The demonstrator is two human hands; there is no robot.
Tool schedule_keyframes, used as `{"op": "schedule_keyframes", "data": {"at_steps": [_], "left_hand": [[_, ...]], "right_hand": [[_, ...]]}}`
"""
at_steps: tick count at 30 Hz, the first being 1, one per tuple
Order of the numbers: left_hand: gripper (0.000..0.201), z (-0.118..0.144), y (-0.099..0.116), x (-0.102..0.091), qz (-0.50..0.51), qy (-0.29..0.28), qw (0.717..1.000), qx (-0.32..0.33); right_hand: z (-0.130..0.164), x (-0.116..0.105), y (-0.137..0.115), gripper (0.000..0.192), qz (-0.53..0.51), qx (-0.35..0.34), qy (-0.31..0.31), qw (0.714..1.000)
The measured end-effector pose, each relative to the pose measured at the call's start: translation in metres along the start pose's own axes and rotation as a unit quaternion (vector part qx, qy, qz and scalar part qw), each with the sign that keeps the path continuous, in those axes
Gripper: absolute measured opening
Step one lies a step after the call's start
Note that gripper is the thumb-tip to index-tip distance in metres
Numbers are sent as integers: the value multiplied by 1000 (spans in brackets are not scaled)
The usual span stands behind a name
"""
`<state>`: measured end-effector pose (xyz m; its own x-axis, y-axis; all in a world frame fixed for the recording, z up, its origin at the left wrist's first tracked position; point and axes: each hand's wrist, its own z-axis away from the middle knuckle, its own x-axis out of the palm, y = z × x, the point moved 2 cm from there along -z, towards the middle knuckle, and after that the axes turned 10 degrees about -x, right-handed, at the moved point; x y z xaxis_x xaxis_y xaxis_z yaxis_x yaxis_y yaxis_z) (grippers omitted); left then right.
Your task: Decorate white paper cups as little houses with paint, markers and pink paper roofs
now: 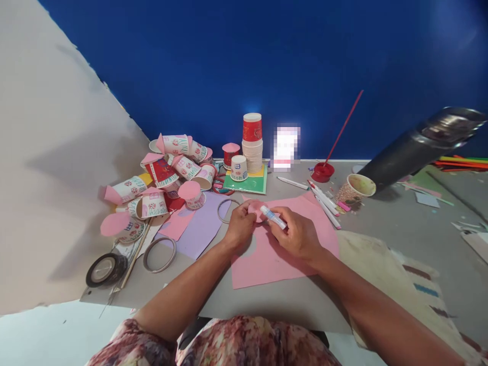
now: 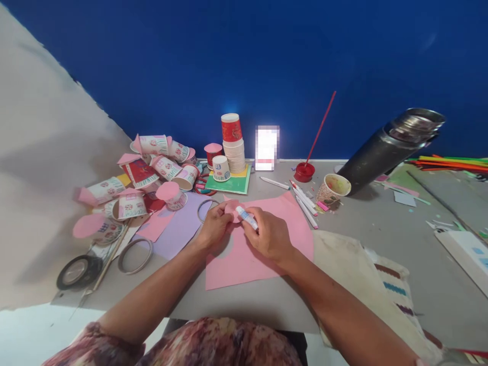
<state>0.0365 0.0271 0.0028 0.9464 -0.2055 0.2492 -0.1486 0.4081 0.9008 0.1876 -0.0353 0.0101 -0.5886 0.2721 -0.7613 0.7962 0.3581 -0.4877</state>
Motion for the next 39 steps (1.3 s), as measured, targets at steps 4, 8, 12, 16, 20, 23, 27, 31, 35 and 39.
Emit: {"op": "schedule_keyframes", "data": {"at_steps": [4, 8, 12, 16, 20, 23, 27, 31, 35, 39], "left_hand": [[18, 8, 3, 8, -27, -22, 999, 12], [8, 16, 5, 13, -102, -49, 992, 62], [12, 19, 4, 12, -156, -20, 982, 104], [19, 18, 1, 11, -159, -12, 981, 114], [20, 18, -5, 11, -164, -23, 979, 120], [22, 20, -6, 12, -162, -23, 979, 121], [22, 19, -2, 11, -131, -45, 986, 97], [33, 12, 1, 8, -64, -47, 995, 52], [50, 10, -1, 5, -49, -43, 997, 46], [51, 13, -6, 4, -77, -6, 995, 70]], "right_hand": [[0, 3, 1, 29, 58, -22, -20, 998], [0, 4, 1, 29, 95, -28, -23, 995], [0, 3, -1, 28, 125, -32, -22, 991], [0, 3, -2, 28, 148, -25, -20, 988], [-1, 4, -3, 30, 150, 8, -22, 988], [-1, 3, -2, 29, 143, 33, -27, 989], [-2, -1, 0, 30, 121, 5, -27, 992], [-1, 0, 2, 31, 113, -42, -44, 992], [0, 2, 0, 31, 131, -60, -48, 988], [1, 1, -3, 32, 145, -41, -31, 988]]}}
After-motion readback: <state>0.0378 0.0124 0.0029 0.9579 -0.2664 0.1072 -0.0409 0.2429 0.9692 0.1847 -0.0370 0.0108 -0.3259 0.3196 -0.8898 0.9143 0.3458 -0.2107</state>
